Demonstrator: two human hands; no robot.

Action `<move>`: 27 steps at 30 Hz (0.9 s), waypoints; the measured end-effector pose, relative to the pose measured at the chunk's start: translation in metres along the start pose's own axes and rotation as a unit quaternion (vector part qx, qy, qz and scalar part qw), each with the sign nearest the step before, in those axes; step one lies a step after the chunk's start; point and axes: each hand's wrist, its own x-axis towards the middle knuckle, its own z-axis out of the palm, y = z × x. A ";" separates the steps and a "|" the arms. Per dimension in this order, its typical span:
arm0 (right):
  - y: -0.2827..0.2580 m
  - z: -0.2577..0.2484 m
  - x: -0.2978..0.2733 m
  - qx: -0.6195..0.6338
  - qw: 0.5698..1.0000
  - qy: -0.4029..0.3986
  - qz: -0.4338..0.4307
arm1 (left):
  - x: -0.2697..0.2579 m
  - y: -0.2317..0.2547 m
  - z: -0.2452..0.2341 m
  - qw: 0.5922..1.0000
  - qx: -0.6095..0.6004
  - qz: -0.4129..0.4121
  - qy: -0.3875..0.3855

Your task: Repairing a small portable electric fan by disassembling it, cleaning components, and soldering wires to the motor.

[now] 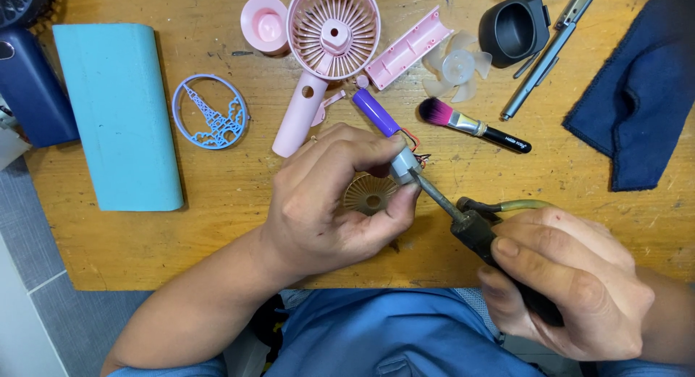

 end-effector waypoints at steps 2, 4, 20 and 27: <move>0.001 0.000 0.003 -0.001 1.000 -0.010 -0.023 | -0.001 -0.002 0.001 1.000 0.012 0.018 -0.005; 0.003 -0.001 0.005 -0.003 0.999 -0.020 -0.035 | -0.001 -0.001 0.001 1.000 0.008 0.015 -0.003; 0.021 -0.037 -0.023 0.067 0.989 -0.080 0.108 | -0.003 0.000 0.002 0.968 -0.179 -0.176 -0.017; 0.014 -0.037 -0.023 0.037 0.987 -0.038 0.153 | -0.008 -0.002 0.005 0.918 -0.303 -0.253 -0.041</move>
